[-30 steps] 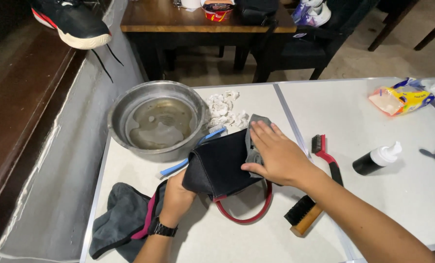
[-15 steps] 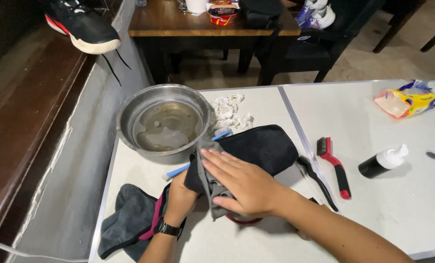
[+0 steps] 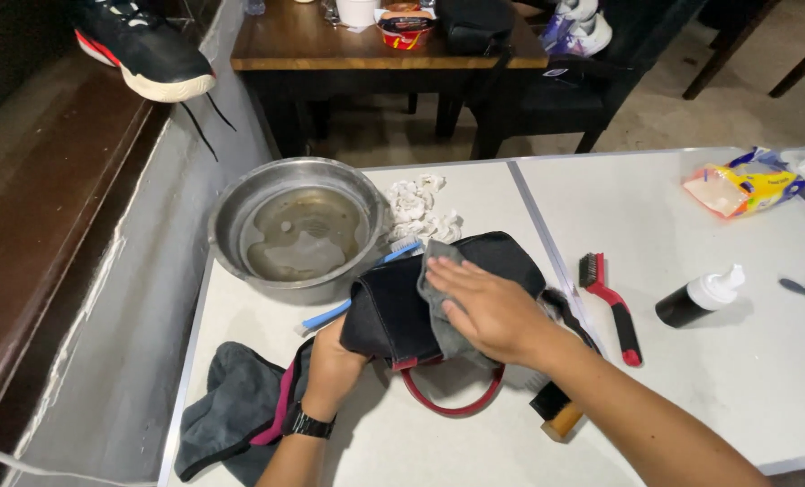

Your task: Cleaning and drying the exterior of a leather handbag using a brush, cleaning foam, and a cloth.

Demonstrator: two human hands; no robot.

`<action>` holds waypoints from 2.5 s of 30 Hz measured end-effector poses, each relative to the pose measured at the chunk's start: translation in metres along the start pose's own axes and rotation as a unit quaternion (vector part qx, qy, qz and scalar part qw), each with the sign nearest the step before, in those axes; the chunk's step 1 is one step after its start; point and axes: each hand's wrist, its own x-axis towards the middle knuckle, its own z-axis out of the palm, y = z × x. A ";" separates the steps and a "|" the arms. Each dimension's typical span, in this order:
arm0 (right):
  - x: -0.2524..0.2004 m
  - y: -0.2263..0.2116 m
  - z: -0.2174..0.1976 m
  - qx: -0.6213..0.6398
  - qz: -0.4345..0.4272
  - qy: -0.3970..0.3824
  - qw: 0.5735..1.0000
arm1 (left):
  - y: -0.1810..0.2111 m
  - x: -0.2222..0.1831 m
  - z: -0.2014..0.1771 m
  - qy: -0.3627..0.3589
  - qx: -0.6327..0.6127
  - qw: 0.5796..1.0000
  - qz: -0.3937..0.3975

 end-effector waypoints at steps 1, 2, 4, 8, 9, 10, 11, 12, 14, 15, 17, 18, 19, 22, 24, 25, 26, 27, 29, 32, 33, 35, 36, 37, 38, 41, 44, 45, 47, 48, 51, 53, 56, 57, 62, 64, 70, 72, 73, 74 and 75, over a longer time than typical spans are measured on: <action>0.003 -0.002 -0.001 0.002 -0.003 0.000 1.000 | 0.002 0.001 0.000 0.002 0.003 1.000 -0.001; 0.005 -0.004 -0.001 -0.002 0.000 0.002 1.000 | 0.004 0.001 -0.001 0.004 -0.016 1.000 -0.013; 0.005 0.000 0.003 -0.008 0.003 0.007 1.000 | 0.003 0.001 -0.002 0.005 -0.035 0.999 -0.023; -0.006 0.017 0.015 -0.158 0.136 0.067 0.976 | 0.004 0.000 0.000 -0.009 -0.001 1.000 0.020; -0.007 0.018 0.015 -0.157 0.165 0.080 0.970 | 0.008 0.002 0.000 -0.014 0.011 1.000 0.026; -0.003 0.012 0.015 -0.159 0.163 0.080 0.970 | 0.008 0.002 -0.001 -0.011 0.010 1.000 0.027; 0.000 0.006 0.015 -0.110 0.147 0.054 0.981 | 0.008 0.003 -0.001 -0.011 0.009 0.999 0.033; 0.002 0.001 0.015 -0.059 0.136 0.029 0.988 | 0.009 0.004 0.000 -0.016 0.008 0.999 0.038; 0.005 -0.035 0.010 0.013 0.065 0.039 0.997 | 0.007 0.004 0.000 -0.019 0.006 0.999 0.044; 0.007 -0.053 0.007 0.084 -0.011 0.048 0.995 | 0.006 0.005 0.000 -0.020 0.005 0.999 0.048; 0.011 -0.070 -0.002 0.113 -0.054 0.047 0.991 | 0.003 0.000 0.000 -0.020 0.007 0.999 0.046; 0.015 -0.078 -0.007 0.140 -0.102 0.044 0.984 | 0.001 -0.001 -0.001 -0.014 0.009 0.999 0.046; 0.019 -0.081 -0.007 0.139 -0.105 0.045 0.984 | 0.000 0.000 -0.002 -0.013 0.011 0.999 0.048; 0.029 -0.088 -0.004 0.086 -0.118 0.044 0.988 | -0.005 -0.002 -0.003 -0.006 0.014 0.999 0.042; 0.036 -0.091 -0.004 0.025 -0.120 0.052 0.991 | -0.009 -0.002 -0.003 -0.004 0.016 0.999 0.037; 0.040 -0.092 -0.005 0.026 -0.118 0.054 0.991 | -0.011 -0.003 -0.002 -0.008 0.017 0.999 0.037; 0.045 -0.093 -0.005 0.015 -0.108 0.061 0.992 | -0.013 -0.004 -0.003 -0.007 0.019 0.999 0.034; 0.049 -0.094 -0.006 0.004 -0.097 0.067 0.993 | -0.015 -0.005 -0.004 -0.006 0.022 0.999 0.031; 0.057 -0.092 -0.003 -0.001 -0.072 0.058 0.996 | -0.017 -0.005 -0.006 -0.007 0.026 0.999 0.030; 0.065 -0.094 0.001 -0.014 -0.030 0.039 0.999 | -0.020 -0.006 -0.007 -0.004 0.031 0.999 0.026; 0.068 -0.095 0.003 -0.022 -0.012 0.032 0.999 | -0.022 -0.005 -0.007 -0.003 0.032 0.999 0.024; 0.070 -0.102 -0.002 -0.017 0.020 -0.004 1.000 | -0.022 -0.006 -0.006 0.000 0.032 0.999 0.021; 0.072 -0.107 -0.003 -0.011 0.049 -0.040 0.998 | -0.023 -0.008 -0.007 0.006 0.034 0.999 0.017; 0.072 -0.105 0.002 -0.010 0.047 -0.041 0.998 | -0.010 -0.007 -0.006 0.007 0.035 0.999 0.016; 0.071 -0.103 0.007 -0.032 0.024 -0.027 0.999 | 0.003 -0.004 -0.005 0.000 0.008 1.000 -0.009; 0.066 -0.097 0.028 -0.085 -0.016 0.044 0.995 | 0.015 -0.001 -0.003 -0.011 -0.020 0.999 -0.036; 0.056 -0.100 0.043 -0.134 -0.043 0.132 0.981 | 0.015 -0.003 -0.003 -0.008 -0.020 0.999 -0.035; 0.052 -0.102 0.047 -0.151 -0.046 0.165 0.974 | 0.015 -0.004 -0.004 -0.007 -0.020 0.999 -0.034; 0.040 -0.110 0.046 -0.142 -0.058 0.205 0.967 | 0.015 -0.003 -0.005 -0.009 -0.021 0.999 -0.035; 0.035 -0.114 0.045 -0.134 -0.074 0.245 0.957 | 0.015 -0.003 -0.005 -0.008 -0.021 0.999 -0.034; 0.031 -0.116 0.045 -0.165 -0.121 0.278 0.939 | 0.015 -0.002 -0.007 -0.006 -0.022 0.999 -0.034; 0.035 -0.113 0.038 -0.157 -0.107 0.236 0.953 | 0.015 -0.003 -0.006 -0.010 -0.020 0.999 -0.032; 0.039 -0.111 0.021 -0.118 -0.060 0.138 0.982 | 0.015 -0.004 -0.005 -0.013 -0.019 0.999 -0.030; 0.040 -0.111 0.014 -0.088 -0.025 0.084 0.992 | 0.015 -0.003 -0.005 -0.013 -0.019 0.999 -0.029; 0.053 -0.106 -0.005 -0.025 0.000 -0.021 0.999 | 0.015 -0.003 -0.004 -0.007 -0.019 0.999 -0.026; 0.057 -0.108 -0.021 -0.006 0.006 -0.068 0.998 | 0.015 -0.005 -0.003 -0.009 -0.017 1.000 -0.025; 0.059 -0.106 -0.014 0.027 0.028 -0.074 0.996 | 0.013 -0.004 -0.002 -0.017 -0.012 1.000 -0.013; 0.061 -0.091 0.018 -0.028 -0.022 0.052 0.998 | 0.013 -0.004 -0.003 -0.015 -0.014 1.000 -0.013; 0.060 -0.090 0.024 -0.027 -0.022 0.051 0.998 | 0.013 -0.004 -0.002 -0.014 -0.014 1.000 -0.014; 0.057 -0.090 0.029 -0.051 -0.043 0.118 0.991 | 0.014 -0.003 -0.001 -0.017 -0.014 1.000 -0.014; 0.055 -0.090 0.035 -0.075 -0.063 0.184 0.978 | 0.014 -0.003 -0.001 -0.019 -0.014 1.000 -0.015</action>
